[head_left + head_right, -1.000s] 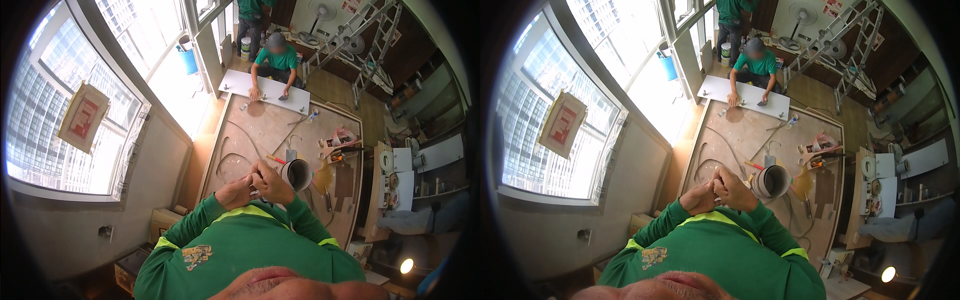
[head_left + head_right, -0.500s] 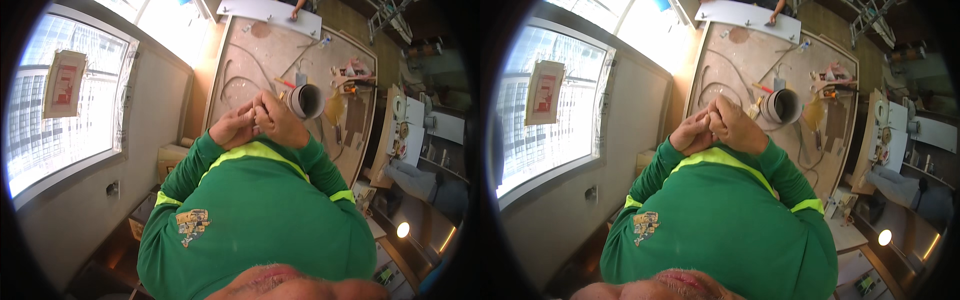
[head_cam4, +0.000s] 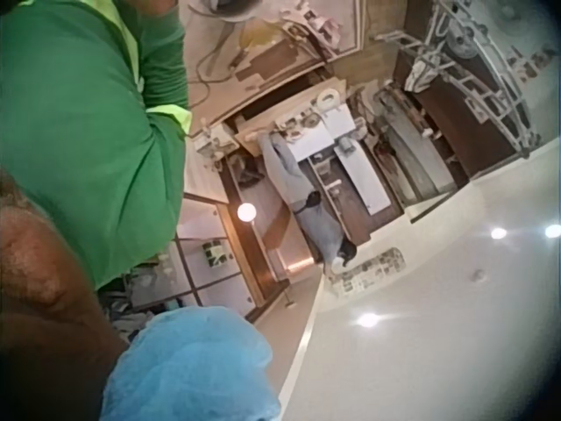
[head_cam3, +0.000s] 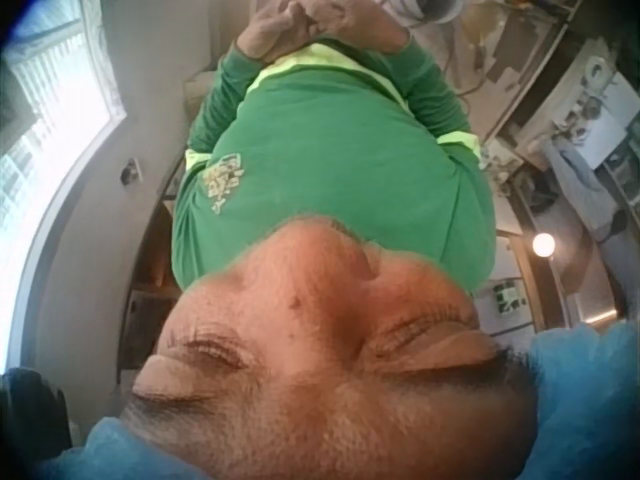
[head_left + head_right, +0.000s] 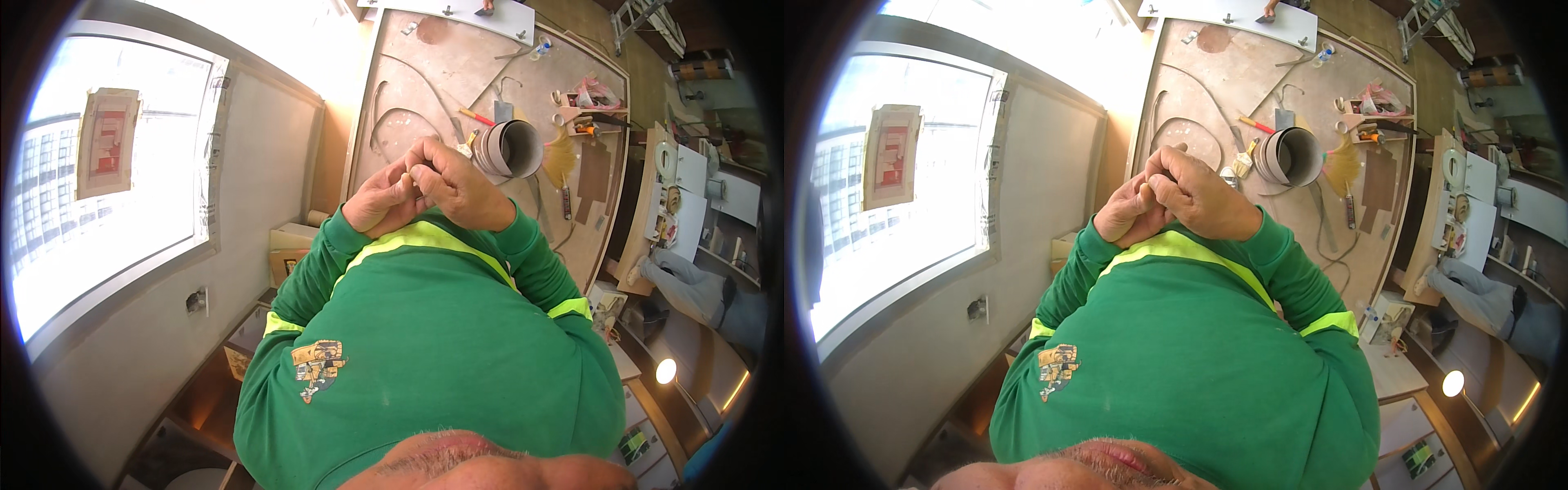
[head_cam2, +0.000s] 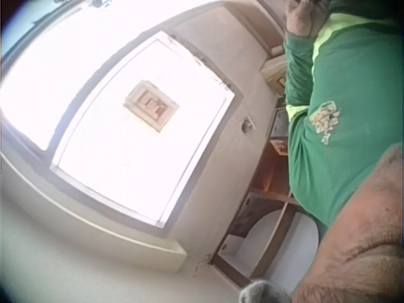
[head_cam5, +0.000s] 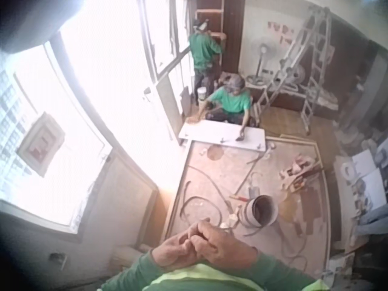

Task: The person handles small hardware and then picks up and moves several wooden planks and trim pieces around a cluttered construction site. They place some pieces into a cardboard box and continue moving materials across the floor.

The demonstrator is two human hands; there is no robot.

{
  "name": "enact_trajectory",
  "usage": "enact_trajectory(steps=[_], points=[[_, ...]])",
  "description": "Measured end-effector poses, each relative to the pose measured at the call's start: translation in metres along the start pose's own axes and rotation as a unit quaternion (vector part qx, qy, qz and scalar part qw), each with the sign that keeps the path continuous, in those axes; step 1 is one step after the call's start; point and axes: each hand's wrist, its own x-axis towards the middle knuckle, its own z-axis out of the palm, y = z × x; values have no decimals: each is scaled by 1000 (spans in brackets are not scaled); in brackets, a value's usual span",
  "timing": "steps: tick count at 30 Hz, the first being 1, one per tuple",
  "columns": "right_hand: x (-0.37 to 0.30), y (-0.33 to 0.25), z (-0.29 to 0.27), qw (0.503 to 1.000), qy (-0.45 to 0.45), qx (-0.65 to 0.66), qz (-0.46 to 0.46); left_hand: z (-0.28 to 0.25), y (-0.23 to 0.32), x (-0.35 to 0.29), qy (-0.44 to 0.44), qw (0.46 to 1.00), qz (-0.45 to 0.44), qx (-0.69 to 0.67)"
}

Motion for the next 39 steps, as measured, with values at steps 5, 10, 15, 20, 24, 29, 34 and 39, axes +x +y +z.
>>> enact_trajectory(steps=[5,10,15,20,24,29,34,39], points=[[3,-8,-1,995,16,61,75,13,7,4,26,997,-10,79],[-2,-1,-11,992,27,81,89,23,8,5,31,995,-20,92],[-6,-9,-13,993,27,77,82,14,4,6,-9,996,-13,91],[-13,-13,-7,999,39,-2,36,18,-1,4,0,997,4,81],[-14,-12,-6,999,38,-21,-7,22,1,10,-30,994,10,103],[-20,-26,-2,999,16,-38,11,28,2,7,-19,996,13,85],[-11,-40,9,995,35,-92,22,14,-4,12,-4,996,1,85],[-7,-45,12,994,36,-41,93,21,-2,13,-6,993,-1,119]])
